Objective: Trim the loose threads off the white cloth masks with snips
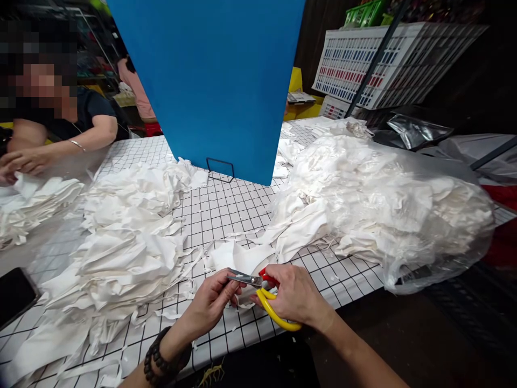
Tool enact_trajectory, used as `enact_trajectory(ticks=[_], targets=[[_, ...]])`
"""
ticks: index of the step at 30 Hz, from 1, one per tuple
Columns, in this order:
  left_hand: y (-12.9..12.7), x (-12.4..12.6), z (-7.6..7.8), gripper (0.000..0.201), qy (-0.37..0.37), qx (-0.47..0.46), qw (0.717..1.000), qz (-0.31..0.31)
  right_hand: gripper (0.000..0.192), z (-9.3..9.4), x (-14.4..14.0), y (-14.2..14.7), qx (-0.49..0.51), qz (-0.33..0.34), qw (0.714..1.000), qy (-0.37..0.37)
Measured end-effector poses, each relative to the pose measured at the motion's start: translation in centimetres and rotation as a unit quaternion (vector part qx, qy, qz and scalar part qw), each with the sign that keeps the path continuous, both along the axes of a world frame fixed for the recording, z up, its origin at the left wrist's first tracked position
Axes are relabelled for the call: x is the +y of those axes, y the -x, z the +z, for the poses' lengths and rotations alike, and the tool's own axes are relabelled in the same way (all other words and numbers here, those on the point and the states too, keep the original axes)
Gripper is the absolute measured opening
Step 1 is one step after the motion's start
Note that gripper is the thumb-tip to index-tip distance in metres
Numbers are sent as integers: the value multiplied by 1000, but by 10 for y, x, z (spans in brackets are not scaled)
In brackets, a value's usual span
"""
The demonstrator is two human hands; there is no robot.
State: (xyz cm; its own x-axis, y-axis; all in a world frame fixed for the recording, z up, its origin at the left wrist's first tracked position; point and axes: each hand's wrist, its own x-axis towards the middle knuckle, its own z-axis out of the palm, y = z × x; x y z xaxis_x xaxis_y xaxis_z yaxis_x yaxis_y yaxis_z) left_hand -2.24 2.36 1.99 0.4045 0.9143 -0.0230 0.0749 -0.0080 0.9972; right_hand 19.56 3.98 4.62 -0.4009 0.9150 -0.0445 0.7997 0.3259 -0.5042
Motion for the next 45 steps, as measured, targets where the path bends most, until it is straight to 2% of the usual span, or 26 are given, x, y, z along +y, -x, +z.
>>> enact_trajectory(ticks=[5, 7, 10, 13, 15, 17, 20, 23, 25, 27, 28, 30, 31, 32, 33, 35, 36, 37, 40, 42, 44, 45], targets=[[-2, 0, -1, 28, 40, -31, 999, 8, 32, -8, -1, 3, 48, -5, 999, -7], [-3, 1, 0, 29, 66, -53, 996, 17, 33, -15, 0, 0, 108, -12, 994, 24], [3, 2, 2, 28, 82, -100, 991, 43, 33, -30, 10, -16, 245, -64, 961, 107], [19, 1, 4, 24, 59, -148, 984, 77, 32, -42, 27, -38, 322, -148, 928, 115], [33, -2, 4, 23, 48, -162, 980, 103, 33, -48, 37, -47, 317, -160, 929, 102], [47, -5, 2, 21, 49, -165, 977, 128, 30, -53, 45, -48, 291, -128, 942, 108], [64, -11, -2, 19, 54, -164, 969, 175, 22, -60, 55, -34, 242, -83, 961, 110], [79, -17, -3, 19, 46, -153, 961, 225, 16, -64, 65, -16, 210, -93, 969, 88], [88, -18, -1, 22, 31, -115, 961, 249, 19, -60, 70, -9, 204, -113, 970, 68], [96, -18, 4, 26, 7, -2, 961, 275, 24, -50, 71, -5, 211, -131, 967, 47], [97, -18, 7, 27, -10, 82, 950, 301, 24, -43, 70, -3, 217, -135, 966, 32], [93, -20, 14, 30, -50, 250, 895, 366, 17, -27, 62, 2, 226, -129, 965, -17], [86, -21, 18, 33, -65, 299, 871, 385, 12, -21, 56, 5, 227, -119, 965, -51], [76, -24, 22, 35, -71, 314, 868, 378, 9, -15, 49, 8, 224, -106, 965, -90], [63, -26, 25, 35, -62, 295, 891, 340, 6, -11, 42, 13, 214, -93, 964, -130], [32, -30, 27, 37, 3, 184, 964, 192, 4, -8, 26, 21, 186, -59, 959, -204], [16, -30, 26, 42, 51, 113, 985, 123, 5, -8, 17, 25, 170, -32, 957, -234], [1, -29, 23, 48, 94, 43, 991, 84, 7, -9, 9, 28, 154, 0, 954, -257], [-29, -21, 9, 55, 200, -116, 967, 108, 14, -11, -15, 33, 123, 104, 946, -281], [-34, -16, 1, 52, 253, -155, 947, 122, 16, -12, -27, 32, 124, 141, 949, -253], [-31, -14, -2, 49, 276, -159, 940, 121, 14, -12, -35, 28, 155, 134, 962, -181], [-27, -14, -1, 48, 273, -158, 941, 122, 12, -12, -36, 26, 182, 109, 968, -131]])
